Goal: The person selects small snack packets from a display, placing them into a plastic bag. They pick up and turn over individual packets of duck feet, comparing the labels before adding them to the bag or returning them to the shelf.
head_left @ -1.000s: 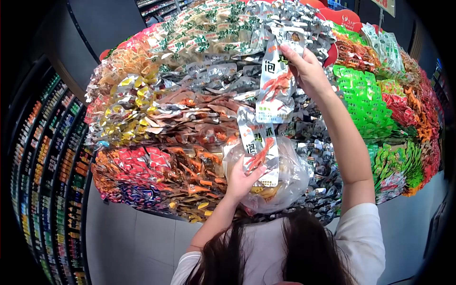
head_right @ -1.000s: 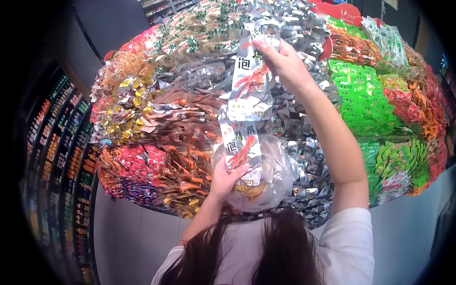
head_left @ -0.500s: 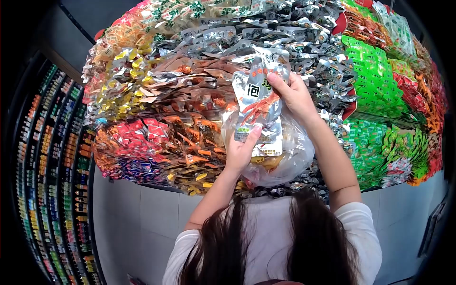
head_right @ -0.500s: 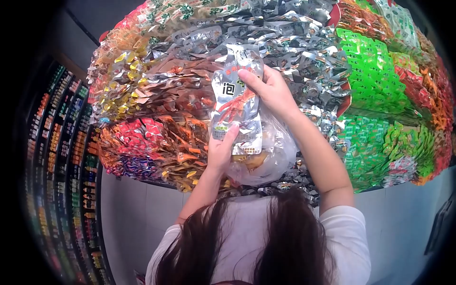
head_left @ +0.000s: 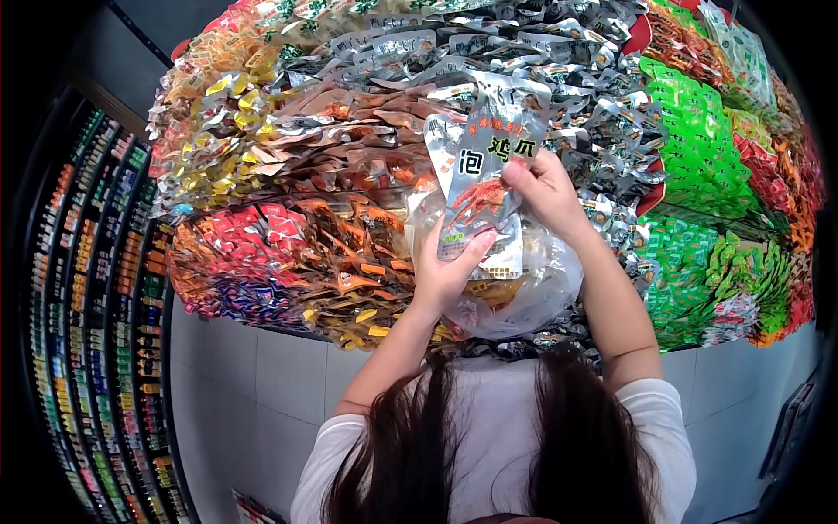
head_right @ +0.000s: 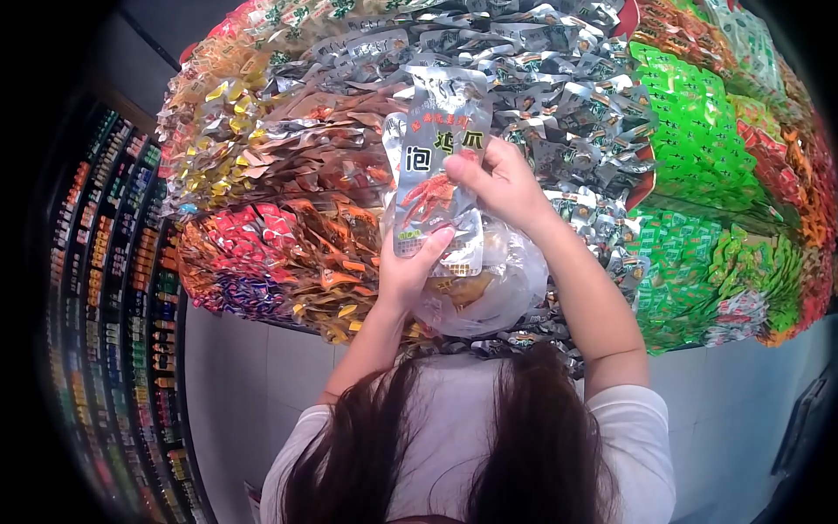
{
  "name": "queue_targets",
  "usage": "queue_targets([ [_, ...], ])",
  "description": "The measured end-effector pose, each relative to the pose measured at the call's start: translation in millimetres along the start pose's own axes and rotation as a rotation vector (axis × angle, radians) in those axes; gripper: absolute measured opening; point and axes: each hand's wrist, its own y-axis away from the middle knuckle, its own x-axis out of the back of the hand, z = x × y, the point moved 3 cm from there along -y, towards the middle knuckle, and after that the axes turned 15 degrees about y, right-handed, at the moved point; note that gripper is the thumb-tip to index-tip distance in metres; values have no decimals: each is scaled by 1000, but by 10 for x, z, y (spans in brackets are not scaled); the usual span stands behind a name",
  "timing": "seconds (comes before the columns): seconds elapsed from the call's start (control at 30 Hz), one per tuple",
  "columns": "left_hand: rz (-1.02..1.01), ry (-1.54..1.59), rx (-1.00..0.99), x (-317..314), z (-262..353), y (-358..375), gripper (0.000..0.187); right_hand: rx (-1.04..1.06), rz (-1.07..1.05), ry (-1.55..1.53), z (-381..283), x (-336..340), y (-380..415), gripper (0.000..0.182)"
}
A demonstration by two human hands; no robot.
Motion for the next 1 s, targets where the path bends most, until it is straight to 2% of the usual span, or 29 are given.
queue_targets([
  [0.03, -1, 4, 16, 1, -4, 0, 35, 141, -17, 233, -80, 2, 8, 29],
  [0.1, 7, 11, 20, -10, 7, 1, 37, 141, -13, 283, -151, -8, 20, 25],
  [0.17, 12, 17, 24, -21, 2, 4, 38, -162, -46, -46, -73, -10, 38, 21],
  [0.23, -21, 95, -41, -49, 3, 9, 43, -130, 192, -387, 6, 57, -30, 23],
  [0.3, -24, 94, -3, -8, -11, 14, 45, -180, 258, -769, 117, 173, -121, 31],
  [0.33, -31, 94, 36, 5, -16, 16, 46, -161, 160, -985, 106, 219, -147, 35],
  [0.37, -27, 97, 37, 11, -11, 17, 46, -101, 162, -885, 47, 232, -143, 36],
  [0.47, -16, 66, 66, 4, 18, 15, 45, -144, 196, -911, 132, 240, -128, 33],
  [0.53, -3, 11, 100, 12, 29, 19, 44, -220, 248, -818, 113, 242, -80, 27],
  [0.6, -10, 3, 100, 44, 11, 22, 44, -193, 220, -841, 102, 233, -57, 26],
  [0.67, -23, -8, 95, 64, -3, 15, 44, -139, 84, -840, 115, 281, -43, 28],
  [0.7, -21, -9, 84, 69, -4, 12, 44, -94, 97, -874, 132, 259, -59, 30],
  [0.9, -3, 11, 71, 12, 56, 14, 42, -90, 134, -640, 215, 281, -34, 34],
  [1.0, -43, 83, -8, 14, 20, 6, 39, -116, 136, -637, 161, 258, -20, 36],
])
